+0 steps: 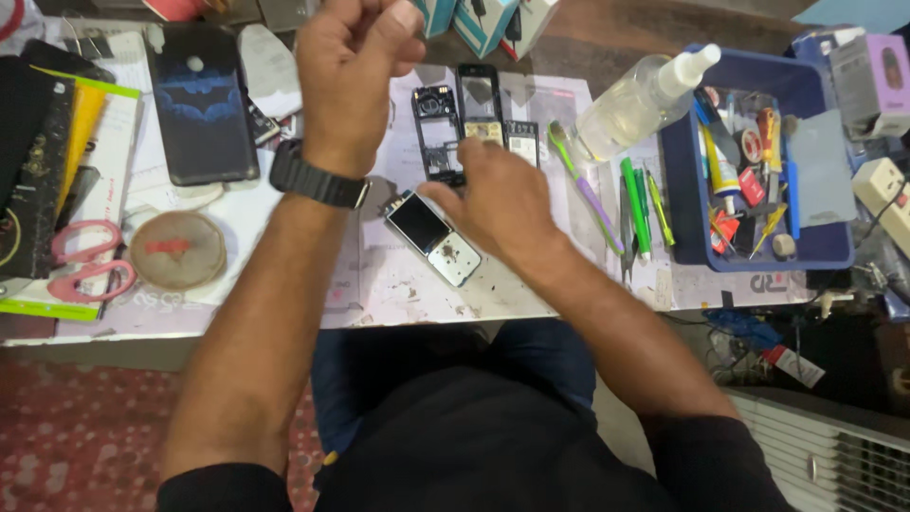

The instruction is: The person cleans a mobile phone motherboard using a toothbrush and a liquid from a spray bottle. They also handle a small white sticker and a metal shim, placing them on the board, and briefly brush a phone casing.

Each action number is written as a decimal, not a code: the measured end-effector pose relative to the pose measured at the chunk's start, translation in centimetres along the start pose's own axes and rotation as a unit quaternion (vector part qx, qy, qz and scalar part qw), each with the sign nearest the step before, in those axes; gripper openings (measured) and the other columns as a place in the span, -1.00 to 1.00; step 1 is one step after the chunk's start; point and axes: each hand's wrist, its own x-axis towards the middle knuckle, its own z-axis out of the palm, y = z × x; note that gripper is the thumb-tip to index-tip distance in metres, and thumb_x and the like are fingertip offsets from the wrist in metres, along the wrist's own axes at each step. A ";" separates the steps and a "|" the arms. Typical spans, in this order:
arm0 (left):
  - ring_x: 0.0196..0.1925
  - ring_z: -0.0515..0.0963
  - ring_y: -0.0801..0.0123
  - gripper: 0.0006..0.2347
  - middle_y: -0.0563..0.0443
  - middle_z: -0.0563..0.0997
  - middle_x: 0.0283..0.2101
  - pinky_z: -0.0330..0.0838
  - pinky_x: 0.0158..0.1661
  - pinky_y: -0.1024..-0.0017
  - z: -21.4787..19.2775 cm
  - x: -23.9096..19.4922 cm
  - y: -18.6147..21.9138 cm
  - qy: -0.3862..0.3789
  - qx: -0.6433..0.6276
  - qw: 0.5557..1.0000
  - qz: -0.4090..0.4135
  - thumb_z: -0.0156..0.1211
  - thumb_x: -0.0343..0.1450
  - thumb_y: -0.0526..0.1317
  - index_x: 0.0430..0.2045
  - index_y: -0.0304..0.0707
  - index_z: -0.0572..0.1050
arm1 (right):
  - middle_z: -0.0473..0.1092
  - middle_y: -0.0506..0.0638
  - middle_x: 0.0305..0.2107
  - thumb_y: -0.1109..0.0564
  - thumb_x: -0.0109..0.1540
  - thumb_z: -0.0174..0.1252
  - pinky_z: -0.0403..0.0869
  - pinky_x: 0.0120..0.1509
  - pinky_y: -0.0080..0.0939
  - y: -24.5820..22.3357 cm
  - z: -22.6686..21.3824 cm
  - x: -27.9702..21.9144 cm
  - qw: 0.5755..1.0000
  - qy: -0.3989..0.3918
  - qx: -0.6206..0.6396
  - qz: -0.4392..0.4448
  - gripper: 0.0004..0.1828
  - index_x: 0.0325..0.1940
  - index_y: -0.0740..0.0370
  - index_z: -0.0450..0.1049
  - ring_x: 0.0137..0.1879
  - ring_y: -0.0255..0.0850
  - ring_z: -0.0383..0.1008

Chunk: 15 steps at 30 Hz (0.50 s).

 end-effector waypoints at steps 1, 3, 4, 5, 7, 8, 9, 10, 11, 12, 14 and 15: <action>-0.29 0.63 0.55 -0.86 0.11 0.64 -0.28 0.54 -0.23 0.58 0.2 0.4 -0.5 0.002 -0.007 1.000 0.002 0.26 0.54 -0.21 -0.20 -0.33 0.56 | 0.48 0.24 -0.42 -0.18 0.13 0.43 0.46 -0.23 0.18 -0.6 0.2 0.3 1.000 0.009 -0.017 -0.001 -0.49 -0.29 0.33 0.47 -0.30 0.20 0.52; -0.37 0.55 0.60 -0.87 0.16 0.60 -0.35 0.46 -0.31 0.59 0.2 0.6 -1.7 0.001 0.021 1.000 -0.008 0.26 0.51 -0.23 -0.25 -0.32 0.55 | 0.47 0.27 -0.43 -0.15 0.12 0.41 0.46 -0.28 0.17 -1.5 0.7 0.9 0.998 0.027 -0.051 -0.004 -0.52 -0.27 0.32 0.47 -0.34 0.20 0.53; -0.42 0.49 0.62 -0.88 0.17 0.57 -0.39 0.39 -0.37 0.59 0.0 0.4 -2.3 -0.003 0.055 0.998 -0.022 0.26 0.49 -0.23 -0.28 -0.33 0.56 | 0.48 0.27 -0.44 -0.13 0.10 0.42 0.47 -0.28 0.16 -1.3 0.8 1.0 0.998 0.033 -0.047 -0.008 -0.52 -0.27 0.33 0.47 -0.35 0.20 0.52; -0.47 0.43 0.64 -0.88 0.19 0.54 -0.43 0.33 -0.43 0.59 -0.2 0.3 -2.9 -0.006 0.089 0.995 -0.035 0.27 0.48 -0.23 -0.32 -0.34 0.56 | 0.48 0.27 -0.45 -0.12 0.08 0.42 0.47 -0.27 0.15 -0.9 0.8 1.1 0.998 0.039 -0.043 -0.013 -0.53 -0.26 0.33 0.48 -0.36 0.19 0.52; -0.45 0.42 0.65 -0.84 0.19 0.54 -0.46 0.33 -0.41 0.58 -0.7 -0.2 -3.9 -0.027 0.139 0.990 -0.016 0.28 0.51 -0.21 -0.37 -0.35 0.56 | 0.49 0.22 -0.49 -0.07 0.08 0.41 0.48 -0.28 0.06 0.4 0.9 0.6 0.999 0.020 0.031 0.016 -0.55 -0.19 0.33 0.50 -0.39 0.09 0.53; -0.45 0.42 0.65 -0.82 0.19 0.54 -0.47 0.33 -0.40 0.57 -1.0 -0.3 -4.0 -0.038 0.165 0.986 -0.004 0.28 0.53 -0.20 -0.40 -0.35 0.55 | 0.49 0.17 -0.51 -0.04 0.10 0.39 0.48 -0.30 -0.04 1.4 0.7 0.5 0.994 0.003 0.099 0.046 -0.56 -0.12 0.31 0.51 -0.42 -0.02 0.53; -0.46 0.39 0.63 -0.77 0.17 0.52 -0.50 0.30 -0.41 0.55 -1.1 -0.4 -4.1 -0.014 0.191 0.981 -0.016 0.29 0.53 -0.17 -0.44 -0.36 0.54 | 0.50 0.12 -0.53 -0.01 0.12 0.37 0.49 -0.31 -0.13 2.2 0.5 0.4 0.983 -0.016 0.167 0.076 -0.56 -0.05 0.30 0.52 -0.44 -0.12 0.54; -0.48 0.36 0.61 -0.73 0.14 0.49 -0.54 0.27 -0.43 0.54 -0.8 -0.4 -4.2 0.009 0.215 0.976 -0.029 0.30 0.54 -0.14 -0.48 -0.38 0.52 | 0.50 0.07 -0.51 0.00 0.14 0.38 0.46 -0.30 -0.19 3.1 0.1 0.2 0.964 -0.014 0.252 0.084 -0.55 0.01 0.30 0.51 -0.42 -0.20 0.50; -0.50 0.33 0.59 -0.68 0.12 0.47 -0.57 0.24 -0.44 0.52 -0.5 -0.5 -4.1 0.031 0.240 0.969 -0.041 0.30 0.54 -0.11 -0.52 -0.39 0.50 | 0.49 0.03 -0.48 0.02 0.16 0.39 0.43 -0.29 -0.25 3.7 -0.1 0.0 0.937 -0.013 0.337 0.091 -0.53 0.06 0.30 0.49 -0.40 -0.29 0.47; -0.47 0.37 0.58 -0.69 0.11 0.49 -0.53 0.28 -0.42 0.53 -0.2 -0.7 -4.1 0.028 0.233 0.971 -0.037 0.31 0.54 -0.11 -0.49 -0.39 0.48 | 0.49 -0.01 -0.46 0.04 0.17 0.40 0.40 -0.28 -0.32 4.1 -0.2 -0.2 0.903 -0.011 0.418 0.098 -0.50 0.12 0.30 0.48 -0.38 -0.37 0.44; -0.41 0.44 0.57 -0.70 0.10 0.51 -0.46 0.37 -0.36 0.54 0.6 -1.4 -4.3 0.019 0.220 0.975 -0.034 0.33 0.54 -0.10 -0.41 -0.39 0.44 | 0.48 -0.07 -0.47 0.07 0.16 0.41 0.41 -0.29 -0.36 4.2 -0.2 -0.9 0.887 0.030 0.449 0.102 -0.50 0.12 0.28 0.46 -0.38 -0.44 0.45; -0.41 0.45 0.55 -0.75 0.12 0.52 -0.43 0.37 -0.38 0.53 1.0 -1.8 -4.5 -0.002 0.142 0.986 -0.087 0.31 0.51 -0.13 -0.30 -0.35 0.41 | 0.47 -0.10 -0.47 0.09 0.16 0.42 0.41 -0.30 -0.39 4.1 -0.1 -1.3 0.878 0.050 0.464 0.105 -0.49 0.13 0.28 0.45 -0.39 -0.47 0.45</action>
